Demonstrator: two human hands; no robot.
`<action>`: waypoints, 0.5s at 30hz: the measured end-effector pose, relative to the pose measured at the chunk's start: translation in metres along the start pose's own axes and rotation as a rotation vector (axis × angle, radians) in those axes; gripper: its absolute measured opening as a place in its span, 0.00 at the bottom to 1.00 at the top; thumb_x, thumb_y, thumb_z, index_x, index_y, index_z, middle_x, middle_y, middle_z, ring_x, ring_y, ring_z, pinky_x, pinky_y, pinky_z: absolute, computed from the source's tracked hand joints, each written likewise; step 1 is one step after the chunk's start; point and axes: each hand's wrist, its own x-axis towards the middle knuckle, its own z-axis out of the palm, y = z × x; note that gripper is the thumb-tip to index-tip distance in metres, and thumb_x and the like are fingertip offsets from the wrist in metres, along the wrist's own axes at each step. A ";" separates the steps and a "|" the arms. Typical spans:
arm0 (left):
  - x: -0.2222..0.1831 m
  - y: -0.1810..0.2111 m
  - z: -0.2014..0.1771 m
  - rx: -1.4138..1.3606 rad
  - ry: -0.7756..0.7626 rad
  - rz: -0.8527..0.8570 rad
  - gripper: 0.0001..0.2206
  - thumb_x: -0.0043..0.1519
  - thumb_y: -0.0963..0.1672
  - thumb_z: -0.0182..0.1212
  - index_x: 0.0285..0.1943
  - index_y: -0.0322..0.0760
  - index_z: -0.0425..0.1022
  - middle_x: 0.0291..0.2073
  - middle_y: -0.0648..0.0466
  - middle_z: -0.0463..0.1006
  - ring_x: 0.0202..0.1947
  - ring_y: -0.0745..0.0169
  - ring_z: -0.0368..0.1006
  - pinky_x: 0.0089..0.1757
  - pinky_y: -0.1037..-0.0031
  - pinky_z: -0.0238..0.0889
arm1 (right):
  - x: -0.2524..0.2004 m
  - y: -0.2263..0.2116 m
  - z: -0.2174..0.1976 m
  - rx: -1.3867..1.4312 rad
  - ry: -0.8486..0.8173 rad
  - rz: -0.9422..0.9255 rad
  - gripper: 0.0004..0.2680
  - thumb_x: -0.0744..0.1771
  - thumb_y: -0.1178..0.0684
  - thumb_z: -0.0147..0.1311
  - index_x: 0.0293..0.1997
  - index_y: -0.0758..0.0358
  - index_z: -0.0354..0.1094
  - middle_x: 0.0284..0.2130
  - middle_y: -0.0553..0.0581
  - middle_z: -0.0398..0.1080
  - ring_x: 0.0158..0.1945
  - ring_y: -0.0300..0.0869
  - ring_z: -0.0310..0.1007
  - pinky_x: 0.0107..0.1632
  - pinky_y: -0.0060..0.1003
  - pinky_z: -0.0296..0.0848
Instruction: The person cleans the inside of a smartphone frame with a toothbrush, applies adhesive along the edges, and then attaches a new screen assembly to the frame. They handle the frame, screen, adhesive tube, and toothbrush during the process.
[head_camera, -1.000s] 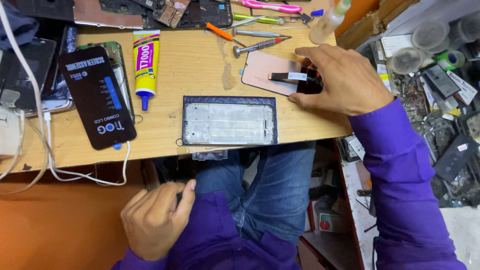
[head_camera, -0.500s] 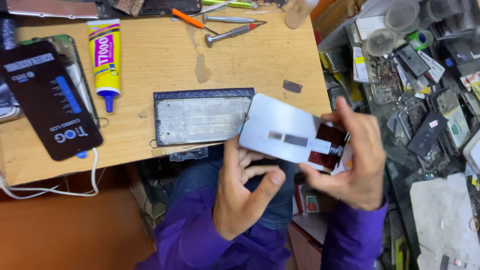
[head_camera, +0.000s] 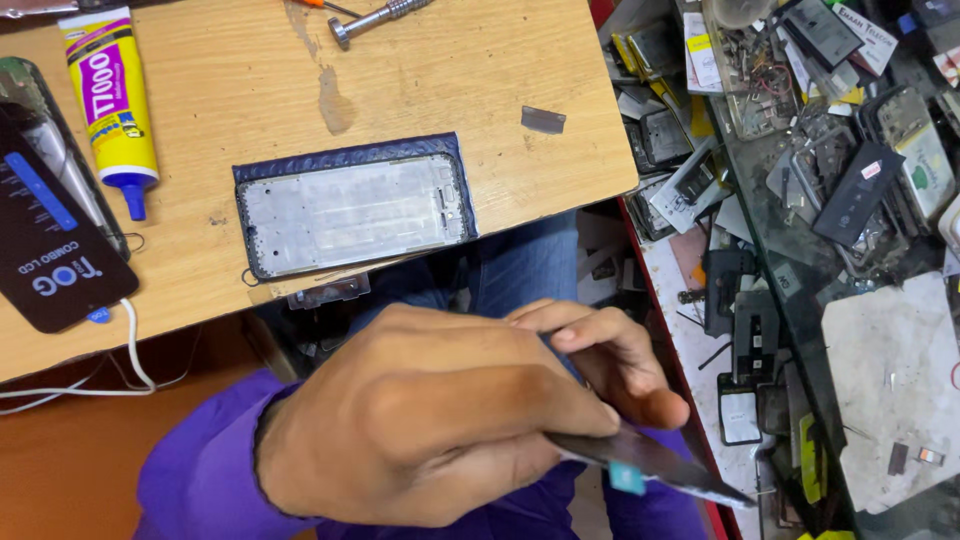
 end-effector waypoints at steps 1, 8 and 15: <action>0.005 0.000 0.003 -0.003 0.011 -0.020 0.09 0.56 0.38 0.69 0.43 0.32 0.78 0.38 0.51 0.84 0.36 0.58 0.81 0.39 0.69 0.71 | -0.003 0.003 0.004 0.099 0.036 0.021 0.34 0.63 0.22 0.56 0.65 0.64 0.59 0.54 0.73 0.69 0.57 0.57 0.73 0.62 0.51 0.72; 0.012 -0.013 0.016 -0.144 0.178 -0.325 0.07 0.62 0.42 0.67 0.45 0.35 0.77 0.30 0.57 0.82 0.32 0.76 0.79 0.35 0.76 0.74 | -0.003 0.027 0.010 0.522 0.151 0.064 0.35 0.64 0.23 0.55 0.69 0.63 0.54 0.55 0.74 0.68 0.54 0.59 0.75 0.55 0.52 0.76; 0.010 -0.040 0.024 -0.211 0.248 -0.622 0.13 0.63 0.43 0.69 0.48 0.29 0.72 0.39 0.55 0.88 0.25 0.68 0.78 0.27 0.72 0.67 | 0.004 0.041 0.014 0.733 0.121 0.069 0.36 0.66 0.25 0.54 0.74 0.61 0.48 0.57 0.74 0.67 0.50 0.61 0.77 0.49 0.53 0.80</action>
